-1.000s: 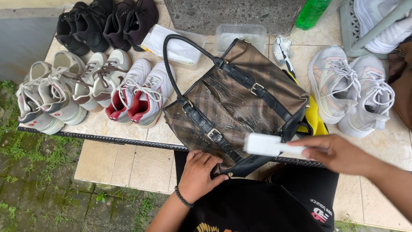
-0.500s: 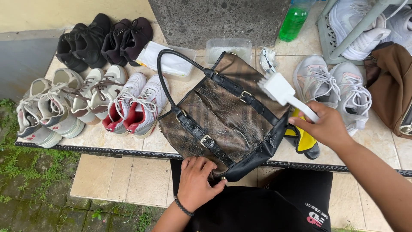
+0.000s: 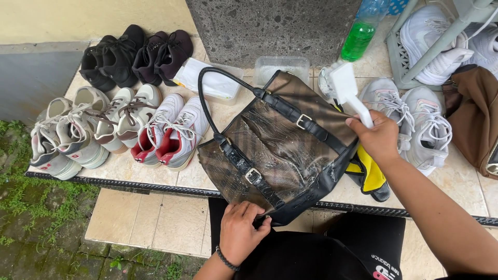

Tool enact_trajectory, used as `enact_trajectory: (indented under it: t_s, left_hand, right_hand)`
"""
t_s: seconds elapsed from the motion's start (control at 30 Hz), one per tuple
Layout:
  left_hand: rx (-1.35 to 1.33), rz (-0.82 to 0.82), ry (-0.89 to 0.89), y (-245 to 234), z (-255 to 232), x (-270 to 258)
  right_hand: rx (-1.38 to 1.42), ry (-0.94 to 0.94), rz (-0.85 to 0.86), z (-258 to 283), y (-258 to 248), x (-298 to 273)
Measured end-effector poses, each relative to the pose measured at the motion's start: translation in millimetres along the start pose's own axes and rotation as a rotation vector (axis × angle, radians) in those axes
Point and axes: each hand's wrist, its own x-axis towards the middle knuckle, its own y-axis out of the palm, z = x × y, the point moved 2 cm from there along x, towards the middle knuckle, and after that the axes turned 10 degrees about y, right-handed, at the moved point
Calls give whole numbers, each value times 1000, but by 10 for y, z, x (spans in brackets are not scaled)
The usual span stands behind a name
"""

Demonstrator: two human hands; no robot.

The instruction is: The person scrubs a brown and black plaid handbag with a white brush, applying cleaning solution to the surface. They then wipe the bag with a yellow cloth to remove residue.

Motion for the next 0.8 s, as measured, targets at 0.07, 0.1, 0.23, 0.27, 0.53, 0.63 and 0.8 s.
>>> enact_trajectory:
  t_s: [0.07,0.1,0.23,0.27,0.53,0.63,0.8]
  left_hand:
    - [-21,-23,5,-125,0,29]
    - [-45,-45,10,-189,-2,39]
    - [-151,-23,-92,-116,154,-14]
    - [-221,11,-172,-103,197,-3]
    - [-470,38,-457,-251,345,264]
    - [-518,0,-451,-359,340,423]
    - [-455,-44,-333,-556,266,602]
  right_hand:
    - [37,-14,-22,-22,-18,123]
    - [72,-27,-46,-36,-28,181]
    - [174,29,-15,26,12,184]
    - [137,-16,-15,0,0,186]
    - [245,8,290,48,-499,-929]
    - [218,-156,632,-141,-405,-1429]
    - [-172,11,493,-127,-435,-1502]
